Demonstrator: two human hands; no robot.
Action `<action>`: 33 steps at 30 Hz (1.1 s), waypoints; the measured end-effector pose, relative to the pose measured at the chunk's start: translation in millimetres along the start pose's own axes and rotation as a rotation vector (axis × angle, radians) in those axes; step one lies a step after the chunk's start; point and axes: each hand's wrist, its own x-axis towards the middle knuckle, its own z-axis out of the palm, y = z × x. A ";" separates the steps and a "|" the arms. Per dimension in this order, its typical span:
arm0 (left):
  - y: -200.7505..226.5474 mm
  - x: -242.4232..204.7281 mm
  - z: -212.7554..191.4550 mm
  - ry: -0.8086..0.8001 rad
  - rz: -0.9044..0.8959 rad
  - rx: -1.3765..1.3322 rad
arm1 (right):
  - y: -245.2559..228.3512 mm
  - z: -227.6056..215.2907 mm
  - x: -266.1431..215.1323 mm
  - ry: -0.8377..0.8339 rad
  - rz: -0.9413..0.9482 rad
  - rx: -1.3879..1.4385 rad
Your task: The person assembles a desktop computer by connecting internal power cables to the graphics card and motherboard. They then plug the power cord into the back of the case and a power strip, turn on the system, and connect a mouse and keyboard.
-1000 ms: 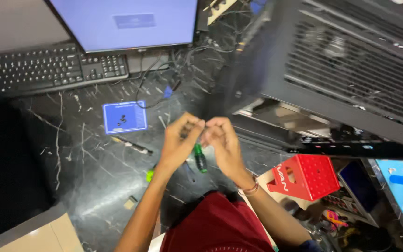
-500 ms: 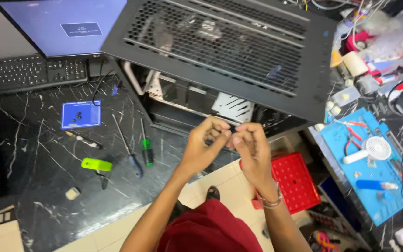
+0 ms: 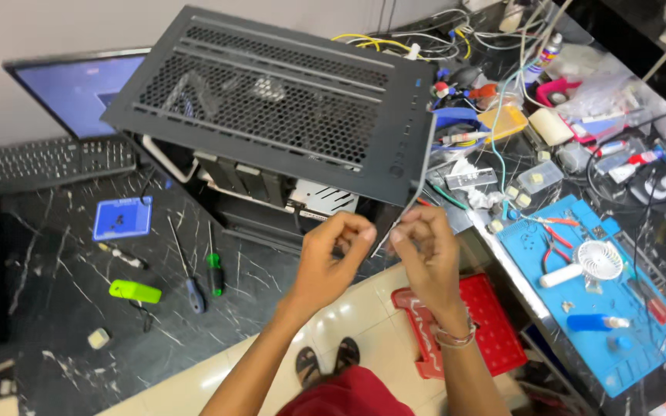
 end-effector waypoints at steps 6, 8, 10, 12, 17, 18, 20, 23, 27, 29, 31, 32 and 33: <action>22.3 20.0 6.6 0.135 0.266 0.331 | -29.2 -19.2 12.3 0.035 -0.009 -0.246; 25.6 20.3 5.1 0.135 0.247 0.369 | -34.4 -22.8 22.3 -0.021 -0.086 -0.291; 28.6 14.2 9.9 0.157 0.213 0.402 | -45.6 -30.2 33.5 -0.101 -0.163 -0.340; 33.5 8.3 13.2 0.189 0.171 0.381 | -64.3 -32.6 51.3 -0.266 -0.309 -0.487; 29.3 -12.0 38.7 0.267 0.063 0.339 | -62.7 -47.9 65.1 -0.396 -0.331 -0.552; 25.4 -15.6 45.7 0.279 0.027 0.316 | -63.4 -50.1 65.5 -0.418 -0.309 -0.558; 28.5 -19.5 58.0 0.329 0.032 0.322 | -60.8 -51.9 68.6 -0.455 -0.316 -0.565; 46.2 -17.2 71.6 0.398 0.047 0.334 | -61.5 -55.7 74.0 -0.497 -0.332 -0.608; 60.3 -10.4 80.0 0.408 0.045 0.379 | -59.3 -57.7 81.6 -0.522 -0.399 -0.633; 63.4 -14.5 86.0 0.414 0.032 0.384 | -58.0 -59.4 82.6 -0.535 -0.413 -0.629; 63.1 -19.3 89.5 0.420 0.018 0.391 | -57.0 -58.8 82.3 -0.549 -0.426 -0.624; 61.1 -21.9 90.8 0.409 0.007 0.390 | -56.6 -58.1 81.8 -0.543 -0.435 -0.635; 58.9 -23.9 92.2 0.395 -0.002 0.386 | -56.1 -57.9 81.3 -0.533 -0.442 -0.648</action>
